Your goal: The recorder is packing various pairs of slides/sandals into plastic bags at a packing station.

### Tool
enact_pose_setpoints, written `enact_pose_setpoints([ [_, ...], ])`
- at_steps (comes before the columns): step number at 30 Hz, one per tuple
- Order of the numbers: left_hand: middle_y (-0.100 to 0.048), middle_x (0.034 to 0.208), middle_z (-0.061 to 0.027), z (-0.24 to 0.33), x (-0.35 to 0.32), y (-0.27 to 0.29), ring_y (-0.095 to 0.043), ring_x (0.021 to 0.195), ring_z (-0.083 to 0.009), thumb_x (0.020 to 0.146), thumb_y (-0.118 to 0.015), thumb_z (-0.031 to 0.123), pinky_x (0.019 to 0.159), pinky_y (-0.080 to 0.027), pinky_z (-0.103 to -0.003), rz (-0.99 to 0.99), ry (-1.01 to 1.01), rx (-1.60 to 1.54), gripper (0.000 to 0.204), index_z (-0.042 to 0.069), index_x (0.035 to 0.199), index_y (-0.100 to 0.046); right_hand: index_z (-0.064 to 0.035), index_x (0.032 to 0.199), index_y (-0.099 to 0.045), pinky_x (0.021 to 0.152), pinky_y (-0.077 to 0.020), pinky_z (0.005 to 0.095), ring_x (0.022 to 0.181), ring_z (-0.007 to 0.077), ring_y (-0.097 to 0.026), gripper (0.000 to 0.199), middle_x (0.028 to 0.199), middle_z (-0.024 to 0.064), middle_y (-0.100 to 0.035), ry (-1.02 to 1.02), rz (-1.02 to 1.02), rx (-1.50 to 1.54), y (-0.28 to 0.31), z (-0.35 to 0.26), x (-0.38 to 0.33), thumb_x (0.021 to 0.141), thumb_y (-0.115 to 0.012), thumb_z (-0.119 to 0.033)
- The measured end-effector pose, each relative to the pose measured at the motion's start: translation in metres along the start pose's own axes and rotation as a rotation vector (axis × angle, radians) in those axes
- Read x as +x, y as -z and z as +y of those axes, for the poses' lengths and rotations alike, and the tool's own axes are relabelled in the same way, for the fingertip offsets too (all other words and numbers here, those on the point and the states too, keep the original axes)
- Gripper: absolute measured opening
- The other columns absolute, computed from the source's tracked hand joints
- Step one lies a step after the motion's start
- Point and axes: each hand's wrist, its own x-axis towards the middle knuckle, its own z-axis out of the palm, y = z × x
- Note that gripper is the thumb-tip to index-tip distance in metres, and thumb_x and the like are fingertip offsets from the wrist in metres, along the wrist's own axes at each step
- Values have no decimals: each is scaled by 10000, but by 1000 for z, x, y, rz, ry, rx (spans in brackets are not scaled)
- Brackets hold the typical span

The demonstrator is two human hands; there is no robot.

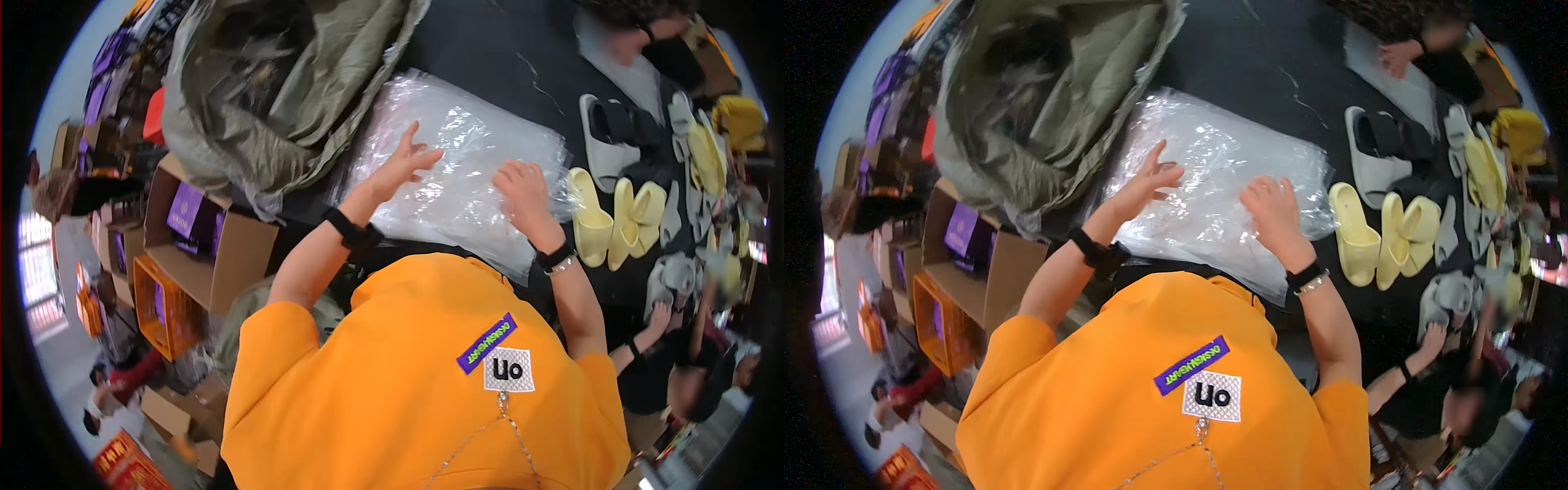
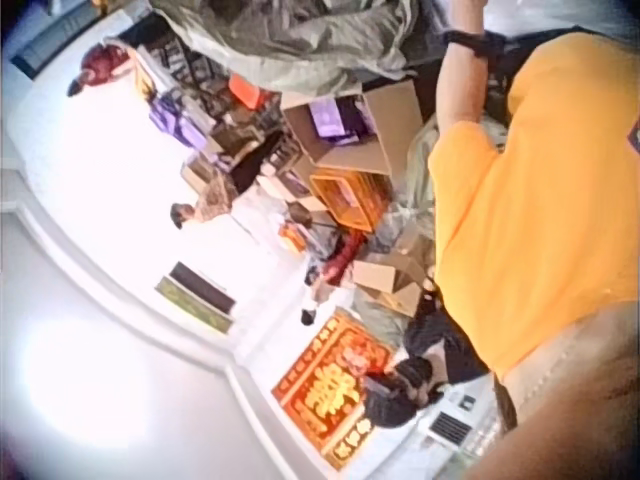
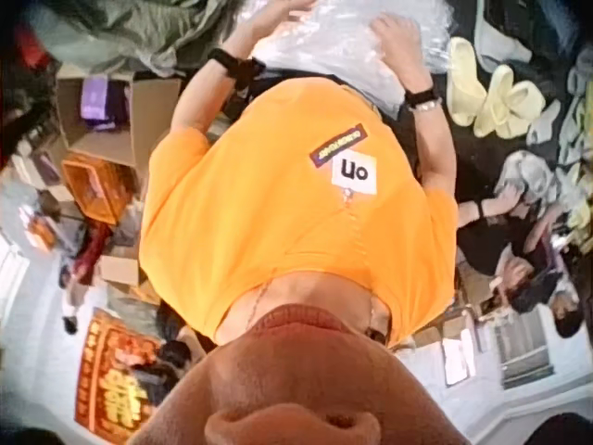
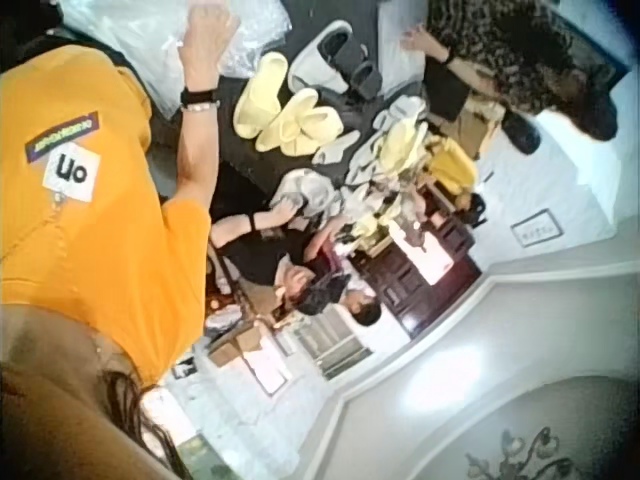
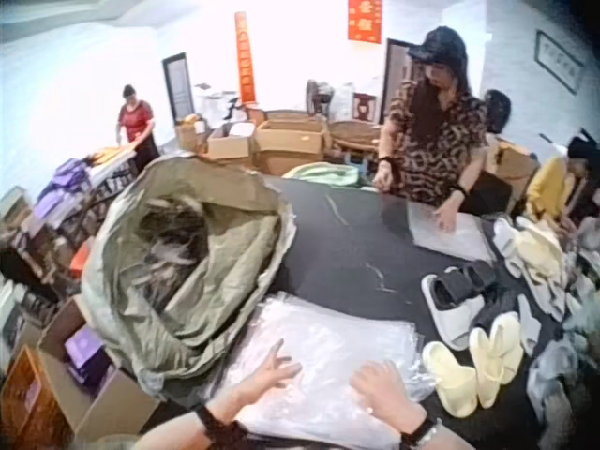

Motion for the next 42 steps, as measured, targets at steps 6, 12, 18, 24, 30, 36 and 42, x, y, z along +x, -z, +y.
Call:
enact_pose_setpoints([
  [6, -347, 1336, -173, -31, -15, -36, -434, 1125, -285, 784, -588, 484, 894, -364, -426, -58, 87, -46, 877, 180, 1423, -68, -86, 935, -542, 990, -258, 505, 1210, 290, -373, 367, 1226, 92, -469, 63, -43, 21, 16, -3, -11, 590, -636, -6],
  [12, -566, 1033, -112, -42, 11, -38, -528, 854, -163, 803, -591, 336, 713, -429, -305, -296, -8, -409, 502, 91, 1226, -481, -69, 907, -527, 1005, -242, 508, 1221, 287, -365, 366, 1222, 74, -473, 204, -192, 10, -3, 1, -21, 562, -628, -1],
  [18, -544, 659, -5, -44, 32, -29, -479, 575, -86, 670, -597, 6, 526, -387, -227, 219, -398, -380, 326, 47, 994, -589, -63, 899, -537, 1020, -226, 507, 1223, 304, -361, 379, 1127, 83, -522, 306, -172, -61, 22, -16, 5, 542, -622, 30],
  [24, -514, 629, -23, -73, 45, 23, -462, 572, -89, 692, -556, 29, 526, -387, -263, 903, -485, -117, 288, 57, 977, -587, -64, 848, -559, 996, -250, 523, 1195, 299, -393, 311, 941, 85, -559, 289, -146, -82, 27, -13, -2, 558, -576, 47],
  [30, -536, 741, -18, -75, 27, 36, -491, 655, -106, 736, -536, -14, 637, -428, -251, 933, -491, -46, 337, 79, 1059, -564, -69, 812, -562, 949, -290, 513, 1143, 285, -434, 227, 866, 86, -555, 204, 12, -86, 36, 0, -12, 597, -559, 4],
  [36, -487, 700, 8, -63, 23, 26, -445, 643, -66, 775, -549, 16, 597, -391, -217, 806, -532, -274, 365, 32, 1136, -499, -65, 810, -557, 948, -286, 505, 1122, 272, -452, 195, 852, 76, -551, 20, 106, -36, 45, 6, -42, 621, -604, -57],
  [42, -513, 730, 12, -67, 17, 20, -463, 642, -62, 787, -563, 17, 571, -365, -199, 874, -447, -240, 437, 47, 1203, -433, -59, 817, -560, 966, -262, 510, 1019, 256, -489, 232, 857, 72, -556, -54, 21, 14, 37, 13, -79, 606, -645, -105],
])
